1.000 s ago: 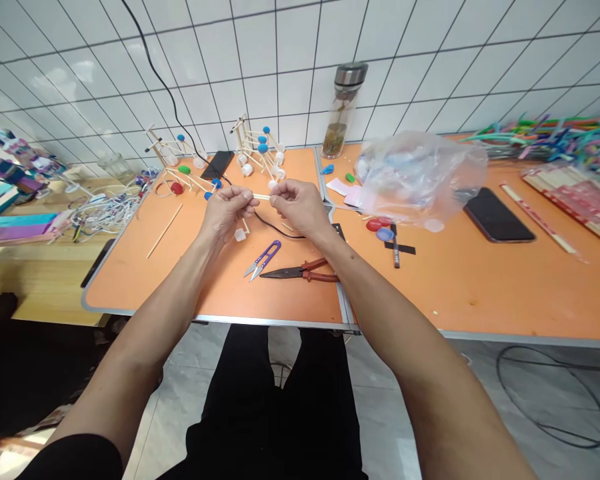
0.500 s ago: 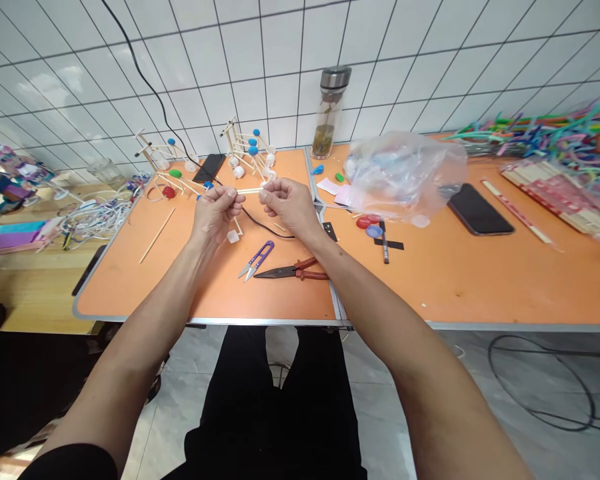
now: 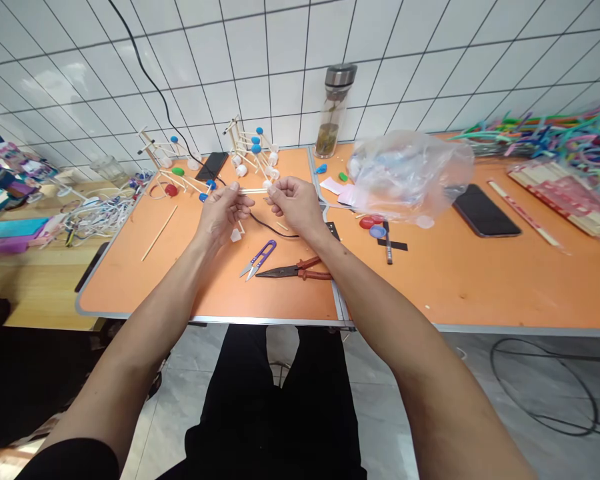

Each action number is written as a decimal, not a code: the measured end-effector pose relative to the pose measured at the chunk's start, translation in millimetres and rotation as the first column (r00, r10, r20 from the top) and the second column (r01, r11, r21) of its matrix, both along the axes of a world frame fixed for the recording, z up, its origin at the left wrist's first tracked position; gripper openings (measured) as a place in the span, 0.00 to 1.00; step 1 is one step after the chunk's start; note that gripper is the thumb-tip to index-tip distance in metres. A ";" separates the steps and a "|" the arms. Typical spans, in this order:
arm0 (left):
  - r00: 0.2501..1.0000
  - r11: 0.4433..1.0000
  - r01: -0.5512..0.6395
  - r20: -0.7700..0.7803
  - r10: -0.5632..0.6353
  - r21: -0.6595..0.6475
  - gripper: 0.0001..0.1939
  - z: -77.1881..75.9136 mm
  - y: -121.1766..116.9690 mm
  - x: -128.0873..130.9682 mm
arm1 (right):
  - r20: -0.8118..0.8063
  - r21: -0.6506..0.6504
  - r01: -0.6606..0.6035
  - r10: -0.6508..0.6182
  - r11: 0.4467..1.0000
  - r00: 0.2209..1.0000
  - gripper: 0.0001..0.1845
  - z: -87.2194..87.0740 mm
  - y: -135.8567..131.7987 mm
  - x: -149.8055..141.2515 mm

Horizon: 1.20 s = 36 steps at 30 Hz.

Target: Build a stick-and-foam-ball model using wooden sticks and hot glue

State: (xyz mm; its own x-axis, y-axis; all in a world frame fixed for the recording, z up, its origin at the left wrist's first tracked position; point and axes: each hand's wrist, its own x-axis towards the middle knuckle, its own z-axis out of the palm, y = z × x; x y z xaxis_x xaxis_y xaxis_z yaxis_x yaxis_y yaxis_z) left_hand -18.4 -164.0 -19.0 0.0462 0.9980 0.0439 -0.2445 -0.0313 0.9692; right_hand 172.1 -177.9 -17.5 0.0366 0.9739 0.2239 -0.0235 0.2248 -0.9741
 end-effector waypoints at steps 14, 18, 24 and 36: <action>0.958 0.984 0.071 -0.285 -0.022 0.161 0.18 -1.0 3.5 -12.4 | 0.594 0.173 -0.149 0.017 0.974 0.804 0.07 -0.2 -1.8 10.4; 0.943 0.974 0.139 -0.325 -0.075 0.179 0.19 -7.3 3.4 -11.4 | 0.740 0.156 -0.221 0.035 0.963 0.672 0.10 -0.8 -0.1 13.6; 0.910 0.967 0.196 -0.398 -0.117 0.165 0.24 -4.9 1.6 -12.9 | 0.832 0.102 -0.285 0.075 0.953 0.550 0.13 5.8 -4.5 11.9; 0.903 0.959 -0.094 -0.383 0.195 0.266 0.27 -7.9 16.3 -31.0 | 0.975 -0.098 -0.152 0.125 0.984 0.183 0.17 11.9 -21.9 -5.5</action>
